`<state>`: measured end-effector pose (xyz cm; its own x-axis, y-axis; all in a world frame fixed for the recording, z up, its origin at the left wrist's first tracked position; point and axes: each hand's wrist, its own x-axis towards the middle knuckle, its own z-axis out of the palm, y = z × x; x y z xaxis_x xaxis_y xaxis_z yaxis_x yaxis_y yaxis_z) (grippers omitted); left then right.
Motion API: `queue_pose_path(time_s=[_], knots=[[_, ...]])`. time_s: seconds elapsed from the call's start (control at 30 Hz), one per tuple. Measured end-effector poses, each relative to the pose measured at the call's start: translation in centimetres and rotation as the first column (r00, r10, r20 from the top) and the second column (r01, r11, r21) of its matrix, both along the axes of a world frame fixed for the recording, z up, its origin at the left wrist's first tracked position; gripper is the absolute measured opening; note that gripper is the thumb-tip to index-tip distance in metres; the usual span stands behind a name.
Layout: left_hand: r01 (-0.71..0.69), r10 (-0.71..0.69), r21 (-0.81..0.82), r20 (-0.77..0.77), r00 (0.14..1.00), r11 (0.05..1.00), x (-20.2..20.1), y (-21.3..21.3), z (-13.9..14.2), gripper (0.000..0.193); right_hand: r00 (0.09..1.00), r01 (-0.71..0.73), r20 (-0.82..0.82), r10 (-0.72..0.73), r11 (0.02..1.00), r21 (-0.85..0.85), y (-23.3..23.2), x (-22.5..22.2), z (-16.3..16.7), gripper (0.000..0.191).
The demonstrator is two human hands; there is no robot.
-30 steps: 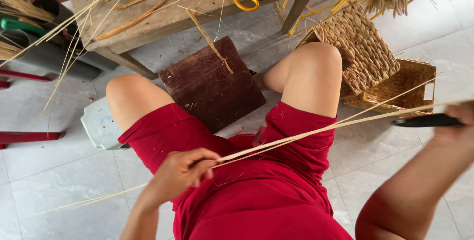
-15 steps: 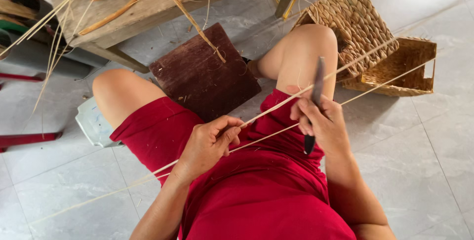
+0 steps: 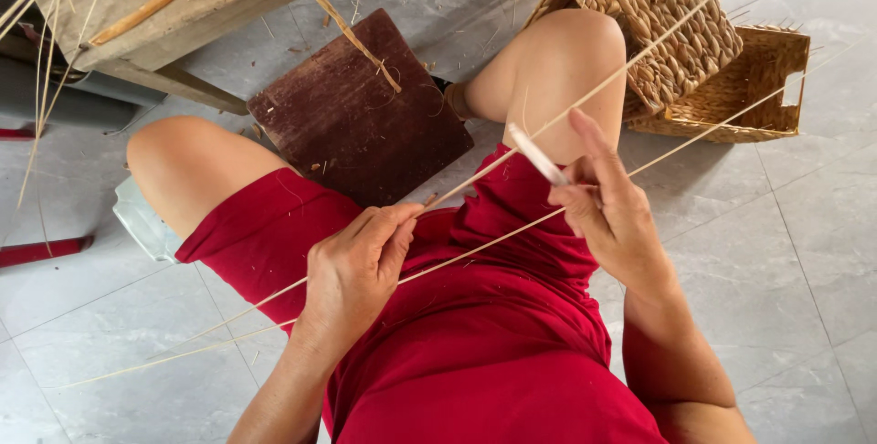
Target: The person sits on the floor and works thin bamboo strips: they peel and shave the strips with a knife, pull off thin splints by hand, and cut pieces to length with scissors, setting finished strips aside.
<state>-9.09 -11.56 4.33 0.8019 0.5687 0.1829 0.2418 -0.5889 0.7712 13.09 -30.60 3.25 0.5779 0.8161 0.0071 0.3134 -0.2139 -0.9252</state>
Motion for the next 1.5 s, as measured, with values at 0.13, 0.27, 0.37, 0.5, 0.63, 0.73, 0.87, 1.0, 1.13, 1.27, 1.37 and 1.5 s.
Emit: queue_pose_path(time_s=[0.13,0.27,0.37,0.5,0.63,0.73,0.87,1.0,1.13,1.27,1.37,1.5], knots=[[-0.002,0.013,0.251,-0.041,0.999,0.968,-0.2,0.2,0.5,0.015,0.995,-0.098,-0.027,0.096,0.993,-0.068,0.6,0.8,0.4,0.081],[0.016,-0.004,0.361,-0.034,0.999,0.933,-0.5,0.2,0.8,0.021,0.990,-0.132,0.018,0.139,0.965,-0.225,1.3,1.9,1.0,0.074],[0.014,0.014,0.417,-0.064,0.998,0.909,-0.5,0.2,0.7,0.022,0.983,-0.147,0.066,0.171,0.952,-0.270,2.0,2.3,1.0,0.061],[0.009,0.008,0.362,-0.046,0.999,0.932,-0.2,0.2,0.5,0.021,0.983,-0.147,0.080,0.162,0.975,-0.168,2.4,2.3,0.2,0.047],[-0.003,0.016,0.204,-0.063,0.998,0.979,0.2,0.2,0.3,0.015,0.986,-0.128,0.107,0.127,0.992,0.009,2.0,1.9,-1.1,0.041],[0.015,-0.016,-0.021,-0.013,1.000,1.000,0.4,0.0,0.1,0.016,0.992,-0.062,-0.110,0.057,0.997,-0.039,2.0,0.9,-2.1,0.042],[0.067,-0.050,-0.227,0.080,0.996,0.972,1.8,-0.6,-1.1,0.020,0.899,-0.209,-0.405,0.168,0.976,-0.058,2.2,-1.7,-2.6,0.043],[0.035,-0.060,-0.493,-0.035,0.998,0.869,2.9,0.0,-2.7,0.020,0.791,-0.551,-0.192,0.581,0.812,0.192,0.8,-2.7,-1.4,0.041],[0.027,-0.073,-0.715,-0.034,0.997,0.698,2.7,0.2,-3.6,0.024,0.814,-0.191,-0.484,0.322,0.934,0.301,-0.4,-1.5,-0.2,0.053],[0.054,-0.084,-0.764,0.000,0.996,0.642,2.7,-0.3,-3.7,0.025,0.876,0.070,-0.480,-0.040,0.997,0.044,0.6,-0.9,-1.2,0.060],[0.112,-0.143,-0.745,0.022,0.989,0.657,3.5,-1.4,-3.6,0.026,0.771,-0.009,-0.626,0.115,0.985,0.170,1.1,-1.7,-2.4,0.052],[0.188,-0.218,-0.730,0.054,0.974,0.657,2.3,-1.7,-2.6,0.036,0.686,0.183,-0.728,0.007,0.966,0.181,1.2,-0.7,-3.5,0.045]])
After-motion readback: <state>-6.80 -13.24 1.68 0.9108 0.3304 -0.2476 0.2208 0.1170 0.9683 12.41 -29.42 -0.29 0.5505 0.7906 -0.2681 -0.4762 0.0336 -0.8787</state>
